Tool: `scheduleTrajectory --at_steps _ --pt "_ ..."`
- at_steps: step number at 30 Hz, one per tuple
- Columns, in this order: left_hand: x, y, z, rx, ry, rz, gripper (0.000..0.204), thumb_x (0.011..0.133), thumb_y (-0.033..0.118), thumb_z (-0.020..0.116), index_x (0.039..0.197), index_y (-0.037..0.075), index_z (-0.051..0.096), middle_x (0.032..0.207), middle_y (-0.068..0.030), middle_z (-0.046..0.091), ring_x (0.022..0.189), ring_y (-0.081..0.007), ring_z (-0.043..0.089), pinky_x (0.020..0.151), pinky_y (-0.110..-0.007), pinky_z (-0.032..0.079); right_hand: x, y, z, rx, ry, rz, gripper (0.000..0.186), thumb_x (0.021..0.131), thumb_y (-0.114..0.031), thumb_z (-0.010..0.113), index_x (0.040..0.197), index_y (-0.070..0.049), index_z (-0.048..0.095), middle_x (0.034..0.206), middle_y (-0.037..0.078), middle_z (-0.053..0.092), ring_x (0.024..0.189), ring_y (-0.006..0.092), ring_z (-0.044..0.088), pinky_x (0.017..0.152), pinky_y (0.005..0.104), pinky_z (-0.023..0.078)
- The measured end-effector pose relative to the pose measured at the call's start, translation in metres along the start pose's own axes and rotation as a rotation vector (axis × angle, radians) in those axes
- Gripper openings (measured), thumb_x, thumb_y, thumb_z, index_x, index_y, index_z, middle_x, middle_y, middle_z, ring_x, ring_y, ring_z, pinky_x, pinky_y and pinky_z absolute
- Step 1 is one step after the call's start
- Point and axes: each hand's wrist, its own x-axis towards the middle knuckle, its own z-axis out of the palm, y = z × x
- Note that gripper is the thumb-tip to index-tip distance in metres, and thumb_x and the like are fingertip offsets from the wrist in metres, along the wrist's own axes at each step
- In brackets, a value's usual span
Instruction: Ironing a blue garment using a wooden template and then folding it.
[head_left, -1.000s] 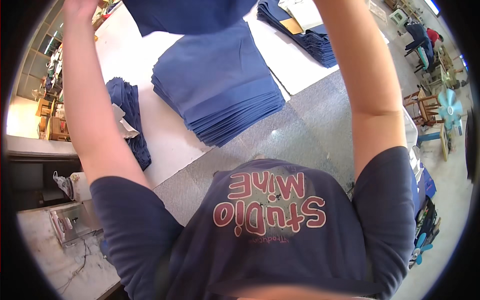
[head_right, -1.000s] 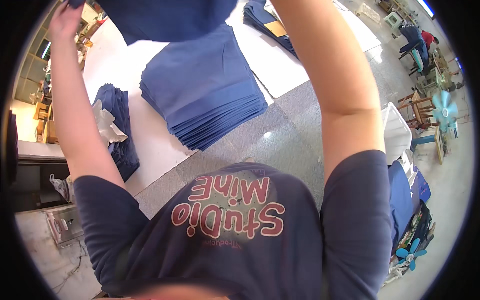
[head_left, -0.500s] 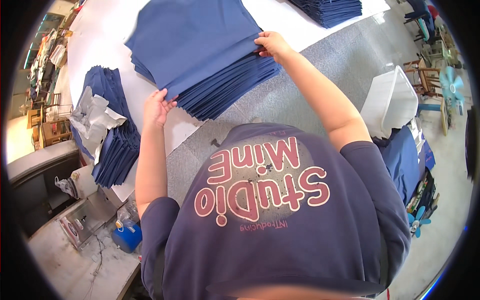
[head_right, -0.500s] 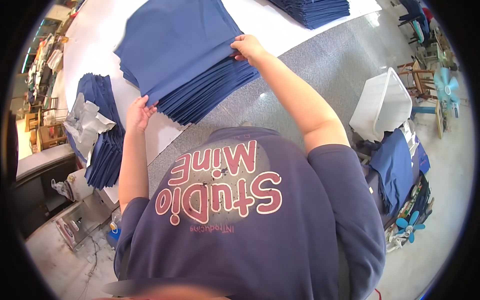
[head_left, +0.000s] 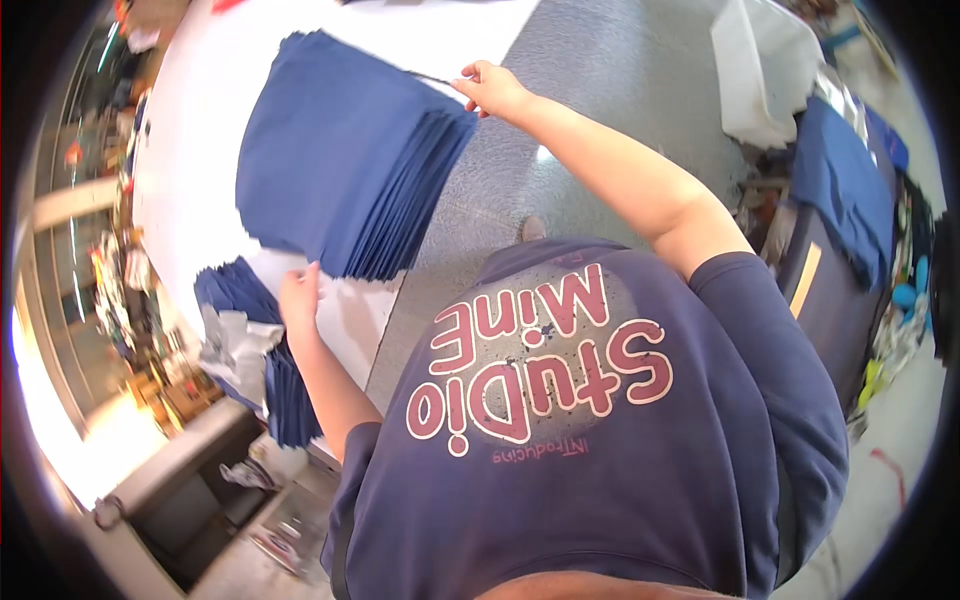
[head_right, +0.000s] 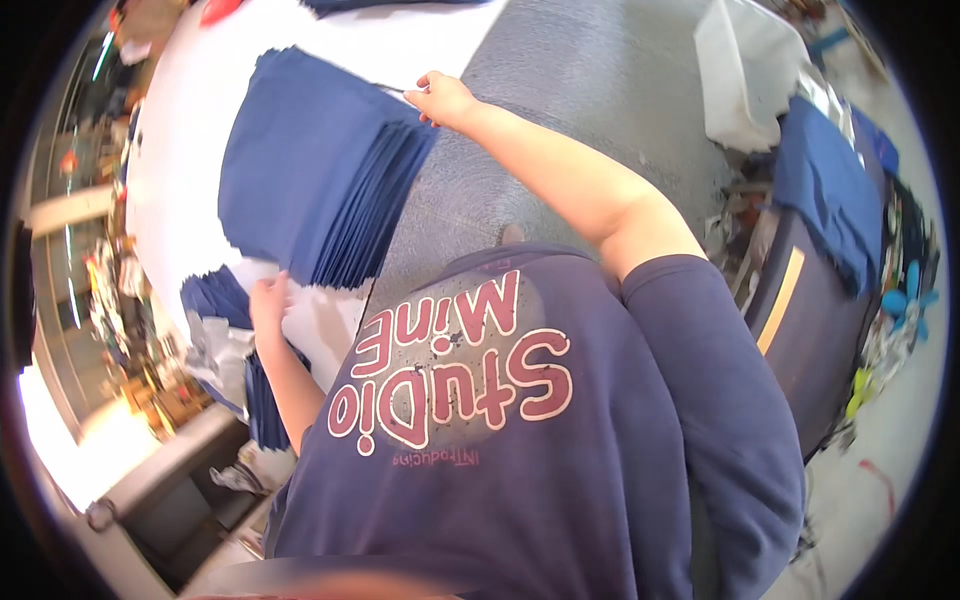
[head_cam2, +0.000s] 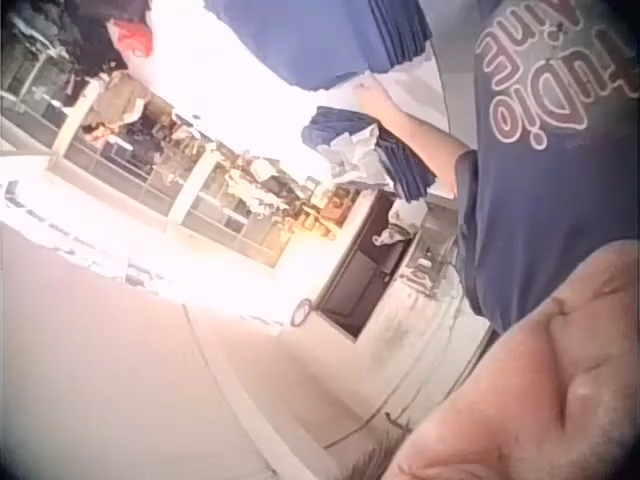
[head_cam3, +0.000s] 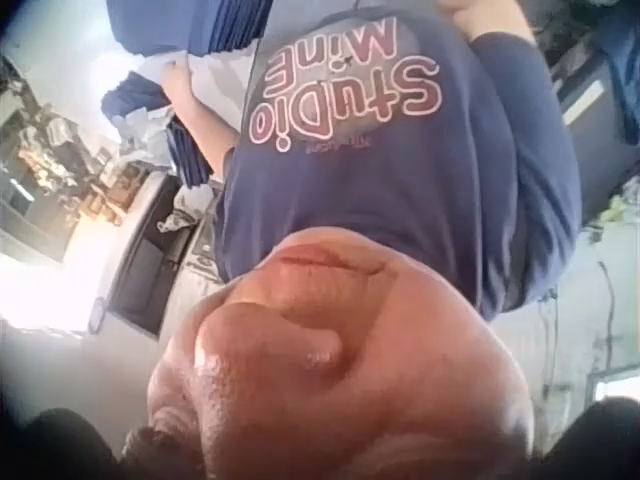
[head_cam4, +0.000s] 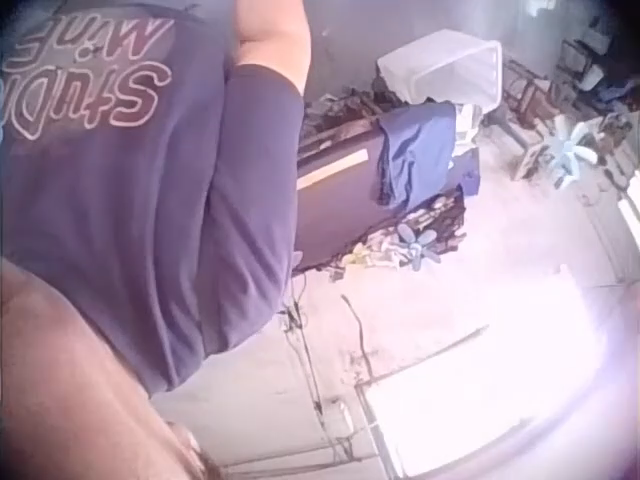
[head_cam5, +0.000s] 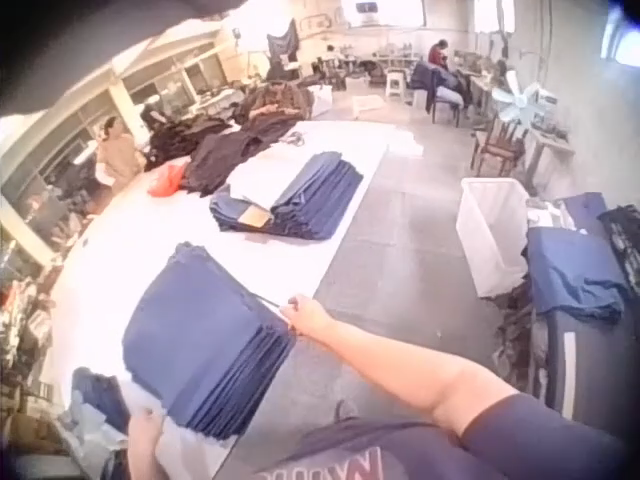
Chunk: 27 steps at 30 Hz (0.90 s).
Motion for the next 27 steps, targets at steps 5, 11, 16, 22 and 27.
scheduleTrajectory --at_steps 5,11,16,22,27 --pt "-0.007 0.135 0.007 -0.282 0.362 0.541 0.031 0.089 0.020 0.058 0.112 -0.001 0.061 0.104 -0.0168 0.066 0.096 -0.0284 0.063 0.087 -0.037 0.048 -0.089 0.072 -0.126 0.151 0.146 -0.004 0.026 0.088 -0.015 0.058 0.107 0.002 0.057 0.087 0.010 0.066 0.064 0.0143 0.065 0.052 0.0294 0.051" --pt "-0.113 0.382 0.147 -0.206 0.103 1.355 0.019 0.087 0.013 0.056 0.100 0.001 0.064 0.100 -0.0144 0.066 0.096 -0.0309 0.062 0.087 -0.037 0.047 -0.248 0.154 -0.231 0.280 0.446 0.230 0.027 0.085 -0.010 0.052 0.107 0.002 0.058 0.088 0.010 0.064 0.071 0.0166 0.067 0.056 0.0309 0.053" --pt "-0.284 0.553 0.280 -0.247 -0.139 1.996 0.017 0.083 0.012 0.060 0.096 0.002 0.064 0.097 -0.0146 0.065 0.094 -0.0330 0.061 0.084 -0.042 0.047 -0.379 0.208 -0.305 0.360 0.827 0.323 0.028 0.084 -0.010 0.051 0.108 0.002 0.058 0.090 0.010 0.064 0.071 0.0169 0.066 0.058 0.0305 0.053" --pt "-0.399 0.668 0.398 -0.087 -0.245 2.217 0.019 0.080 0.017 0.063 0.096 0.005 0.067 0.096 -0.0124 0.065 0.093 -0.0311 0.061 0.083 -0.043 0.048 -0.465 0.228 -0.312 0.507 1.105 0.338 0.027 0.085 -0.012 0.053 0.109 0.000 0.056 0.091 0.008 0.063 0.071 0.0158 0.065 0.057 0.0287 0.051" --pt "-0.454 0.724 0.462 0.098 -0.188 2.291 0.022 0.079 0.018 0.065 0.098 0.007 0.067 0.096 -0.0113 0.064 0.094 -0.0303 0.060 0.083 -0.043 0.049 -0.499 0.242 -0.303 0.720 1.333 0.382 0.027 0.087 -0.015 0.053 0.109 0.000 0.055 0.092 0.006 0.061 0.071 0.0129 0.062 0.059 0.0264 0.048"
